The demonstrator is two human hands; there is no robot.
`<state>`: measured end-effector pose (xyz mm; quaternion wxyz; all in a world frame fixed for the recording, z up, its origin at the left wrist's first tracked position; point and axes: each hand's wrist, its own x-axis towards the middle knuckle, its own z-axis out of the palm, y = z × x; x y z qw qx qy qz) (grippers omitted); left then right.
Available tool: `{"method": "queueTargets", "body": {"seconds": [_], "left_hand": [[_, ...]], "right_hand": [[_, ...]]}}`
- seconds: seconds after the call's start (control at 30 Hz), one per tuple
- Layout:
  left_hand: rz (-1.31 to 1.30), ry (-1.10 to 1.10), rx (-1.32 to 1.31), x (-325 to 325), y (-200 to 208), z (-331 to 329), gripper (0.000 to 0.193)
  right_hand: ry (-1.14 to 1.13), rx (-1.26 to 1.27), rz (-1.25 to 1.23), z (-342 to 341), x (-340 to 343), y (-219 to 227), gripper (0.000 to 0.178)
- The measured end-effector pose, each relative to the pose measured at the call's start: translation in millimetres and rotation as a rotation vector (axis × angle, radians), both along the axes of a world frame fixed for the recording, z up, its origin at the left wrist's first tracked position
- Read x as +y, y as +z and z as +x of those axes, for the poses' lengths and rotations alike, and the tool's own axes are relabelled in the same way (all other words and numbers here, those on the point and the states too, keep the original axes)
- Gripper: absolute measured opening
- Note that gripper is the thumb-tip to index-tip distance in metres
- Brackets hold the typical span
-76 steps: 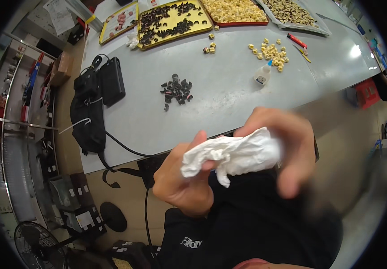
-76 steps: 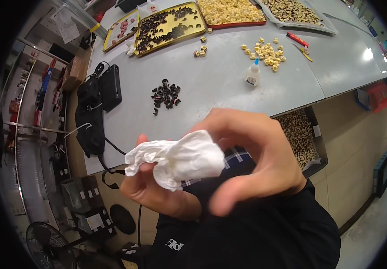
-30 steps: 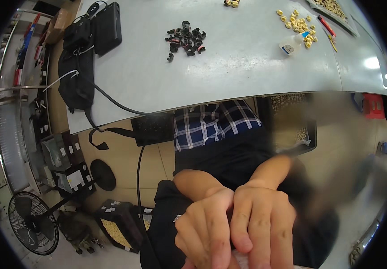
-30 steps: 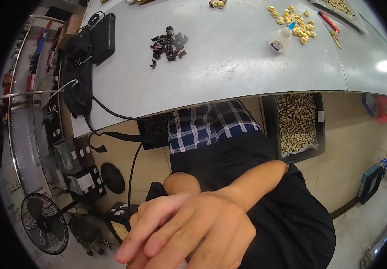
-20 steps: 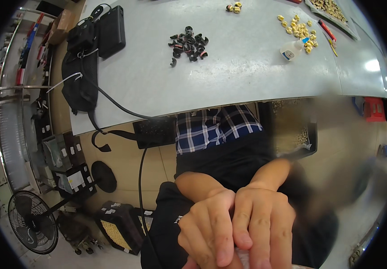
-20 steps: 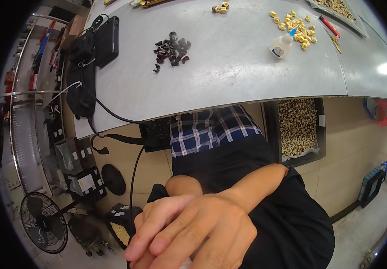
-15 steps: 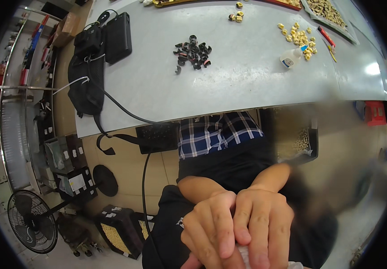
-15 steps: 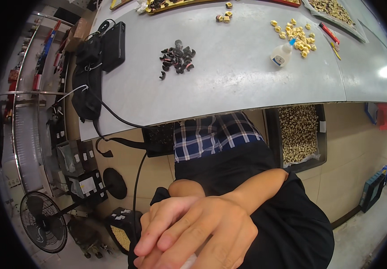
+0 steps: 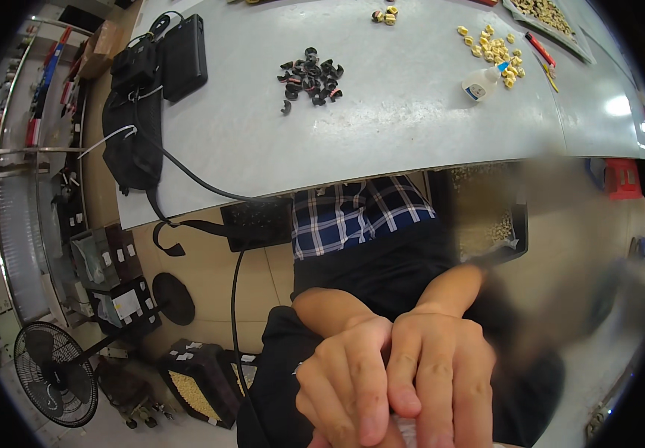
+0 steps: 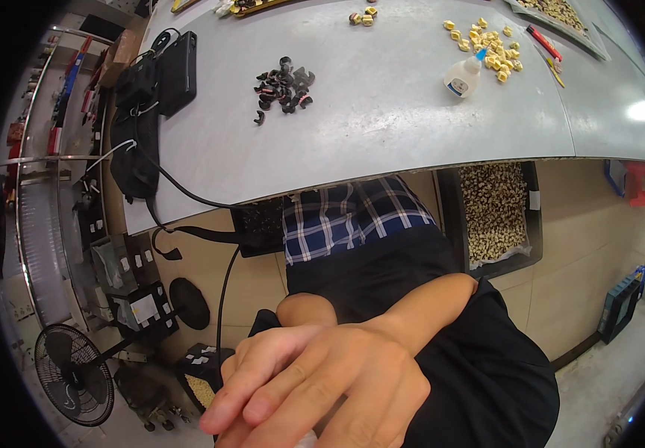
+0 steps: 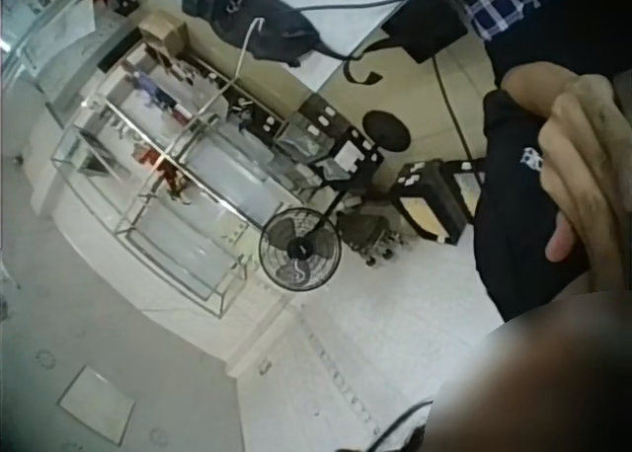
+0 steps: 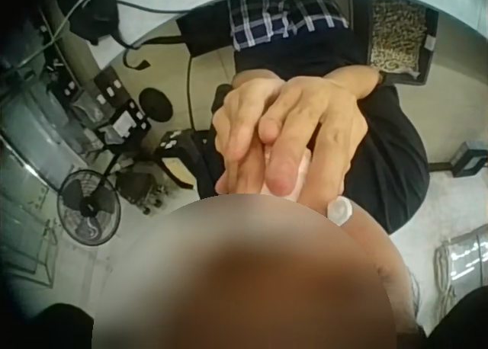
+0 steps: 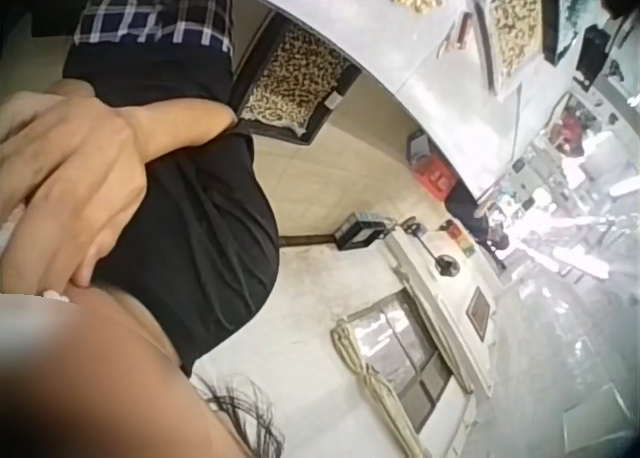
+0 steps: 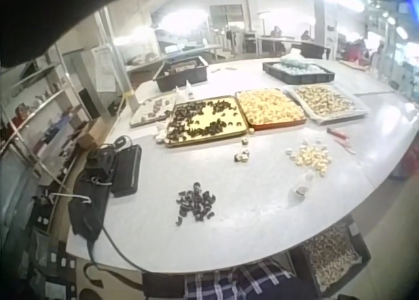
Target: Applying glue to small black components and attaching them to gold-colored circular bases on a factory assembly table.
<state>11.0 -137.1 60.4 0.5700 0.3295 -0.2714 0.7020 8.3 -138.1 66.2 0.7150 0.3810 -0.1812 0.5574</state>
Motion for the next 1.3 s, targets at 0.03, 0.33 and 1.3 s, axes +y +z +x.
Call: {"method": "queueTargets", "body": {"seconds": [0.03,0.33,1.3], "left_hand": [[-0.007,-0.007,-0.005,0.4,-1.3,0.0,0.031],[-0.038,-0.046,-0.037,5.2,2.0,-1.5,0.031],[-0.139,-0.136,-0.185,0.5,0.9,11.7,0.032]], "right_hand": [[-0.002,-0.001,-0.004,3.4,-0.3,-1.4,0.053],[0.021,-0.107,-0.028,10.8,4.6,9.1,0.02],[-0.02,-0.06,-0.014,-2.7,-0.4,4.7,0.028]]}}
